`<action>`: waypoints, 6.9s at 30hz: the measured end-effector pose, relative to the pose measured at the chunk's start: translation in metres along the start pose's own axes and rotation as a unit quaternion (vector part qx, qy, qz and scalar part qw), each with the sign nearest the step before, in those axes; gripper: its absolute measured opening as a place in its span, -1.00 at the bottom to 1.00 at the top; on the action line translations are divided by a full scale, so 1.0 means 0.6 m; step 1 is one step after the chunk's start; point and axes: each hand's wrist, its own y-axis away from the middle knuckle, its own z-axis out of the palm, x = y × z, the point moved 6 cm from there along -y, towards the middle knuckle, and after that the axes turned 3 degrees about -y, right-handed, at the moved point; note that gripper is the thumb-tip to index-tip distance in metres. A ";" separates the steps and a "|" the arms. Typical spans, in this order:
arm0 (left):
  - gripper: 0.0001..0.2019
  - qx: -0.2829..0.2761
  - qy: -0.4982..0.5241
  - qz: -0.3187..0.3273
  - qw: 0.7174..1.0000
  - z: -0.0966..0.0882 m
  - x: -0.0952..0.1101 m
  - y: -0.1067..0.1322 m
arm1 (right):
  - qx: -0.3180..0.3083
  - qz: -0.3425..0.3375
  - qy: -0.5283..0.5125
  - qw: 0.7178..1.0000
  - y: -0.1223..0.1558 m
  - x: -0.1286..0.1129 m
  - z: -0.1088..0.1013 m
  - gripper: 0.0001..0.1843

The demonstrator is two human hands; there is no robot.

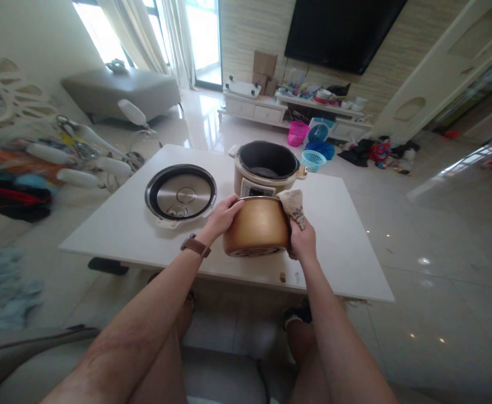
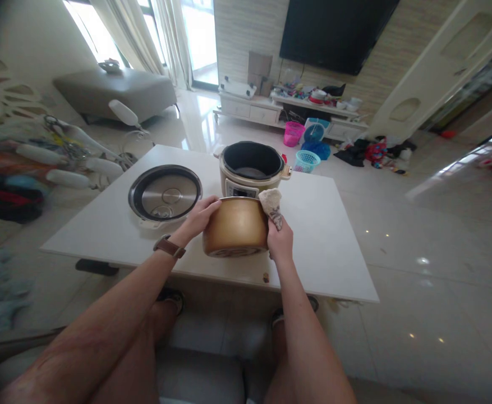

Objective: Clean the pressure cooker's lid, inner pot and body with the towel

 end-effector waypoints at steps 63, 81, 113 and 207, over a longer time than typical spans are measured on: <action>-0.54 0.084 -0.049 -0.007 0.995 0.020 -0.015 0.001 | -0.104 -0.336 0.139 0.926 0.047 -0.090 0.034 -0.43; -0.48 0.047 -0.006 0.001 0.999 0.023 -0.036 -0.005 | 0.009 -0.079 0.005 0.997 -0.004 -0.012 0.006 -0.57; -0.67 0.071 -0.050 0.009 0.996 0.017 -0.007 0.001 | -0.126 -0.367 0.152 0.909 0.067 -0.105 0.050 -0.40; -0.78 0.103 -0.067 0.032 0.992 0.027 -0.014 -0.008 | 0.103 -0.003 -0.015 0.995 -0.009 0.015 0.005 -0.59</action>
